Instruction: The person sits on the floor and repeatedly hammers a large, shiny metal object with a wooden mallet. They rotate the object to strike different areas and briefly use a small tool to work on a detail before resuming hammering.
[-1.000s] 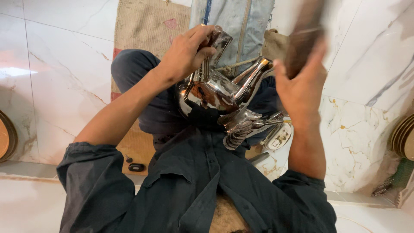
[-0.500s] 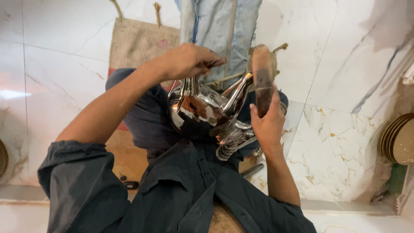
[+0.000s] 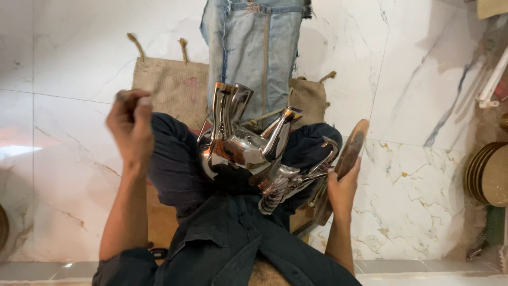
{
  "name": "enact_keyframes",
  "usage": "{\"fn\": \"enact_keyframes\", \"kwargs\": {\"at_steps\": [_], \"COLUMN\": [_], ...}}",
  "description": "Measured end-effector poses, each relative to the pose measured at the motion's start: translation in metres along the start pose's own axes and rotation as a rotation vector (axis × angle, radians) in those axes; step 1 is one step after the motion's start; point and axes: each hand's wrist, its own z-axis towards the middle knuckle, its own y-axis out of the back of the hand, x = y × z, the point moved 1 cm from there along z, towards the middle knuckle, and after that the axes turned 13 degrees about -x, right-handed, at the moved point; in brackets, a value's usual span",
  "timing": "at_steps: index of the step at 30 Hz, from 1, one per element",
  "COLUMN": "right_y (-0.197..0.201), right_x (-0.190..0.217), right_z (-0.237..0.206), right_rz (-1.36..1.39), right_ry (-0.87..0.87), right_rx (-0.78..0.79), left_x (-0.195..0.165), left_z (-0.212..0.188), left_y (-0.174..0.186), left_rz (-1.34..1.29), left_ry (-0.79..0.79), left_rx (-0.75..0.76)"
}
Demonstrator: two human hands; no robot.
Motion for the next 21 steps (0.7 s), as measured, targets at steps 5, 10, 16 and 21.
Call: {"fn": "enact_keyframes", "kwargs": {"at_steps": [5, 10, 16, 21], "right_y": [0.008, 0.019, 0.025, 0.026], "right_x": [-0.006, 0.009, 0.021, 0.010], "right_z": [0.007, 0.022, 0.031, 0.047], "right_rz": [-0.044, -0.309, -0.401, -0.529], "right_ry": [-0.207, -0.057, -0.152, -0.094], "right_rx": [0.156, 0.275, 0.284, 0.384], "left_x": [-0.055, -0.139, -0.194, -0.203], "left_z": [-0.011, -0.033, -0.046, -0.047], "left_y": [0.023, 0.037, 0.039, 0.039], "left_rz": [0.162, 0.059, -0.113, -0.177], "left_ry": [-0.497, -0.944, -1.152, -1.193], "left_rx": [-0.033, -0.039, 0.017, 0.042]}}
